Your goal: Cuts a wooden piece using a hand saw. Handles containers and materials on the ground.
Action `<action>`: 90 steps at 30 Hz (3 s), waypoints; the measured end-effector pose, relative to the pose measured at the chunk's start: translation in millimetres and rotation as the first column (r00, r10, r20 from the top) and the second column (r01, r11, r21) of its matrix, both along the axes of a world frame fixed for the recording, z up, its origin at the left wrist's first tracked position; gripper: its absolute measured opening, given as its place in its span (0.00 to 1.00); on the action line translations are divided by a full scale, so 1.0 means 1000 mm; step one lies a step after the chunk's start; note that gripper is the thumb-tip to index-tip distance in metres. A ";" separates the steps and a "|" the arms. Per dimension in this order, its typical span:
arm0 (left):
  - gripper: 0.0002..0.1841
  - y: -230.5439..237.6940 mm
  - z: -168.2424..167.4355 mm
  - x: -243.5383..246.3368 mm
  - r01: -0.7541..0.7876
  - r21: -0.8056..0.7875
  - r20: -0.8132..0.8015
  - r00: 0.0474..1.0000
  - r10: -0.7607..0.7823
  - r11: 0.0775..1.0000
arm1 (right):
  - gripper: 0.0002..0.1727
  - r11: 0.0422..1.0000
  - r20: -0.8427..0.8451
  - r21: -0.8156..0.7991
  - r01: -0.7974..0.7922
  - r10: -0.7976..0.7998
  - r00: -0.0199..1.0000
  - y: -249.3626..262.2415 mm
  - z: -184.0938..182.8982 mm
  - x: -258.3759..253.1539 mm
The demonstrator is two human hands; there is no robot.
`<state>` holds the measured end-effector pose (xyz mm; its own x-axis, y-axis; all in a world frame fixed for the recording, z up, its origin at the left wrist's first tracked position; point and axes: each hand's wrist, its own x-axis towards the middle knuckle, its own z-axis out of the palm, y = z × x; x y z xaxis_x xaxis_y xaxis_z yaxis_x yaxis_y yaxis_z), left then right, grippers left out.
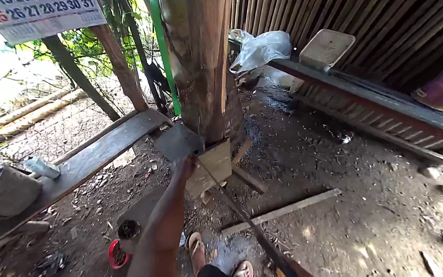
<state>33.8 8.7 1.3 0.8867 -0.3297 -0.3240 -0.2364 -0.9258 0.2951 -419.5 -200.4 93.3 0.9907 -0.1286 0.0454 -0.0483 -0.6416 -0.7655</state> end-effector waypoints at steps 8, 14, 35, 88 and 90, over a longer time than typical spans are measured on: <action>0.24 0.003 0.005 -0.007 0.003 -0.060 0.007 1.000 -0.003 0.998 | 0.35 0.999 0.073 -0.033 -0.024 0.026 0.997 0.026 -0.042 0.152; 0.28 0.000 0.000 -0.001 0.028 0.022 -0.007 1.000 -0.028 0.999 | 0.26 0.999 0.050 -0.033 0.010 -0.009 0.999 0.005 -0.006 -0.015; 0.17 0.004 -0.013 -0.008 -0.061 -0.098 0.053 0.996 0.066 0.993 | 0.35 0.998 0.090 -0.046 -0.034 0.038 0.995 0.043 -0.062 0.190; 0.23 -0.004 0.003 -0.002 -0.003 0.003 0.028 1.000 0.002 1.000 | 0.27 0.990 0.138 -0.142 0.005 0.014 0.990 -0.010 -0.020 -0.011; 0.24 -0.007 0.006 -0.006 -0.020 0.015 0.025 0.999 0.019 1.000 | 0.30 0.982 0.160 -0.190 0.000 0.031 0.987 -0.005 -0.037 0.030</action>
<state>27.7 2.1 7.8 0.9009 -0.3075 -0.3064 -0.2254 -0.9346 0.2752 -390.0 -205.0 56.8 0.9700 -0.0873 0.2271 0.0772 -0.7749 -0.6273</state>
